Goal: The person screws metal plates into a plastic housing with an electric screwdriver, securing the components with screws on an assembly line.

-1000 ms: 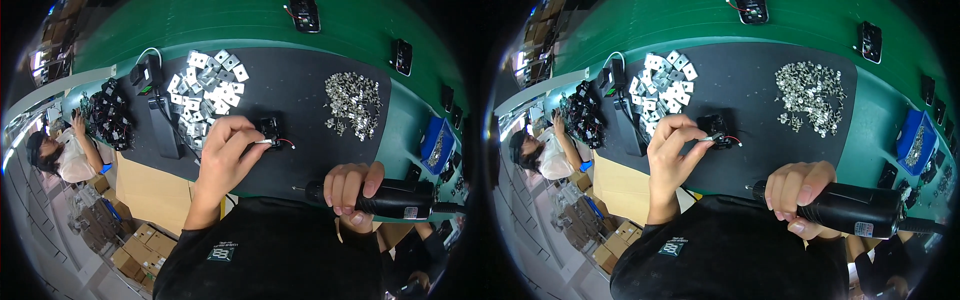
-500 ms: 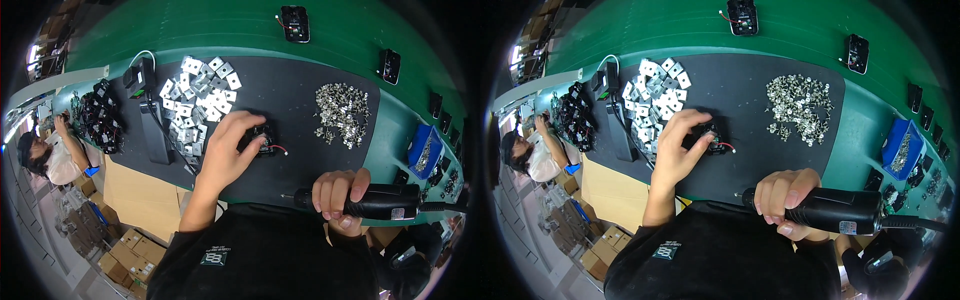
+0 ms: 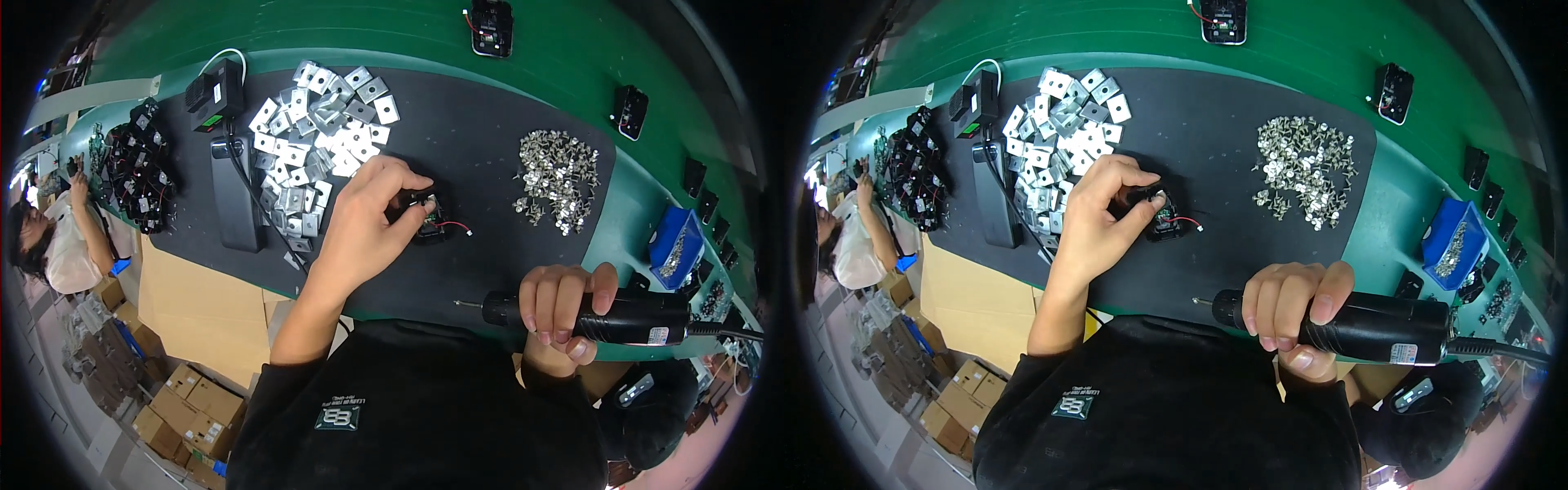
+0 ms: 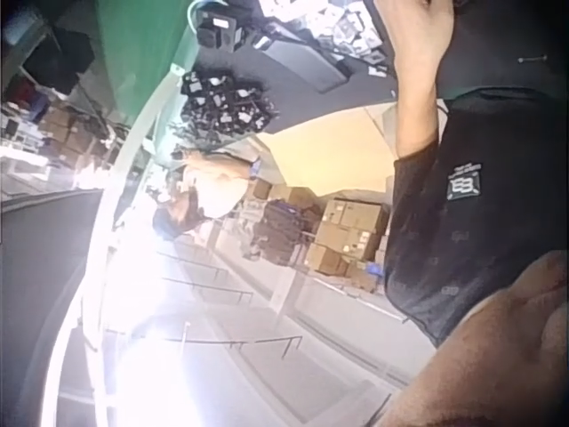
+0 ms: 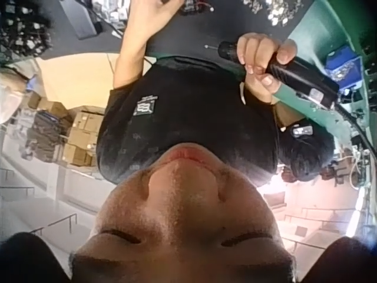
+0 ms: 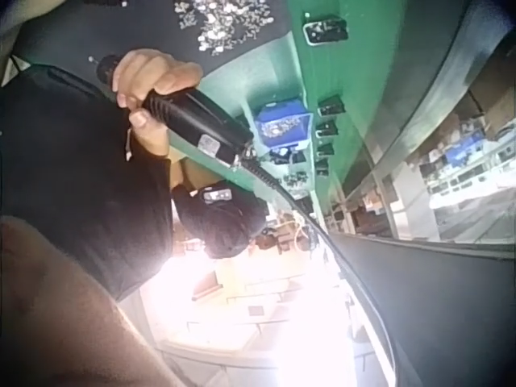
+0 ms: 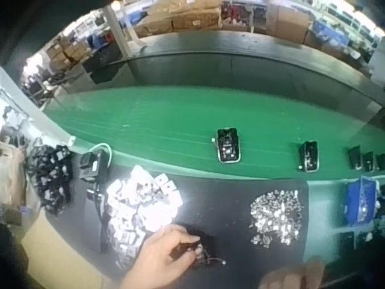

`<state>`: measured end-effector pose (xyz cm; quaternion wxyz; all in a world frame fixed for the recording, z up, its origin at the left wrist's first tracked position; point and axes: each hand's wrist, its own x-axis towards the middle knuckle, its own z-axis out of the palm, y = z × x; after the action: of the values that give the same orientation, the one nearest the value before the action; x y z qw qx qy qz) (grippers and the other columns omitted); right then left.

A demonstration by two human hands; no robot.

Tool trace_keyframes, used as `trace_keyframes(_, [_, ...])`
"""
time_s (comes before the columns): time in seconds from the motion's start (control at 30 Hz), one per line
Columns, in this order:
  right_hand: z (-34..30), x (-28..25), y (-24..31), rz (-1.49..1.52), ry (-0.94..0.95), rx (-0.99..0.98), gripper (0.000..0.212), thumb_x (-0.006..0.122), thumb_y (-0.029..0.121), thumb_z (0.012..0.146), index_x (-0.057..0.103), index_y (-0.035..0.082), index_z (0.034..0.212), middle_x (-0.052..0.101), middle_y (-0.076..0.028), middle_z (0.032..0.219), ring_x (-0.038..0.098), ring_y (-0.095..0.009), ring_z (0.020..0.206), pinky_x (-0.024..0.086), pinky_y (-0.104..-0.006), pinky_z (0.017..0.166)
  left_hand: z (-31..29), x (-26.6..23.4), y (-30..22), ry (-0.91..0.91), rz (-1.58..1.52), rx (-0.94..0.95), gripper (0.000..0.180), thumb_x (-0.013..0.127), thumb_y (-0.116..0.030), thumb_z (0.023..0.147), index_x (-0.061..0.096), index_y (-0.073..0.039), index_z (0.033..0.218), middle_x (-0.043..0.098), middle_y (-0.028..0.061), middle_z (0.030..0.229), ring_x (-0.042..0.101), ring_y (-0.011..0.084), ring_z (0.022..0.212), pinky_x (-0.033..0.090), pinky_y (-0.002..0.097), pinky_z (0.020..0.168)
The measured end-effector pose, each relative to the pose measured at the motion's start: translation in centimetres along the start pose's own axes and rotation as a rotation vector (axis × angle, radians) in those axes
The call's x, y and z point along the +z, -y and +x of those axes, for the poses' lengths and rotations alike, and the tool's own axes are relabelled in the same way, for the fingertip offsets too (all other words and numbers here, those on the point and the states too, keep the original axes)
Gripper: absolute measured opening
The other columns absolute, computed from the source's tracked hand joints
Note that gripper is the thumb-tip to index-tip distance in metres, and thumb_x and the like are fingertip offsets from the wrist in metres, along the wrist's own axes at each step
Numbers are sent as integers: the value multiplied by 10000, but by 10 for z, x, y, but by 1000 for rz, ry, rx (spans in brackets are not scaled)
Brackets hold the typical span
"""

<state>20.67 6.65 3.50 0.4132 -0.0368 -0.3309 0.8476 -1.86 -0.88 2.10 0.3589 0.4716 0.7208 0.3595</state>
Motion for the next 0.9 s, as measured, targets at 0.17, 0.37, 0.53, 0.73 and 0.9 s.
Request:
trace_keyframes(0.17, [6,-1,4,-39,13,-50,435,702,73,776,474,190,1128,546,41,649,555,-79,552,460,-235,571,-7,-9,-1,21,0,135,725,838,-143,626,518,-53,1270,502,164,1239,563,298,1001,480,359,841])
trace_keyframes(0.37, [21,5,19,-89,-41,-133,531,679,65,809,416,239,1236,546,23,717,553,-112,617,453,-269,606,-14,15,19,-36,279,395,884,883,-233,504,508,-32,1280,549,144,1229,557,314,1006,465,392,847])
trace_keyframes(0.53, [46,24,12,-212,-47,-166,445,665,68,815,460,210,1183,503,38,733,506,-87,667,414,-256,707,-6,19,12,-84,299,383,766,851,-221,496,590,-46,1194,577,100,1068,549,278,890,467,366,766])
trace_keyframes(0.73, [59,23,-4,-362,-35,-129,431,629,93,843,437,240,1199,477,48,777,484,-81,673,391,-267,724,-5,20,13,-116,282,358,753,835,-291,502,609,-60,1183,573,85,992,538,256,826,467,355,710])
trace_keyframes(0.9, [61,19,-11,-357,-49,-136,431,630,102,841,433,241,1198,468,48,772,468,-76,662,388,-267,722,-2,21,16,-127,274,397,745,838,-315,513,618,-70,1181,576,73,950,547,227,778,478,330,670])
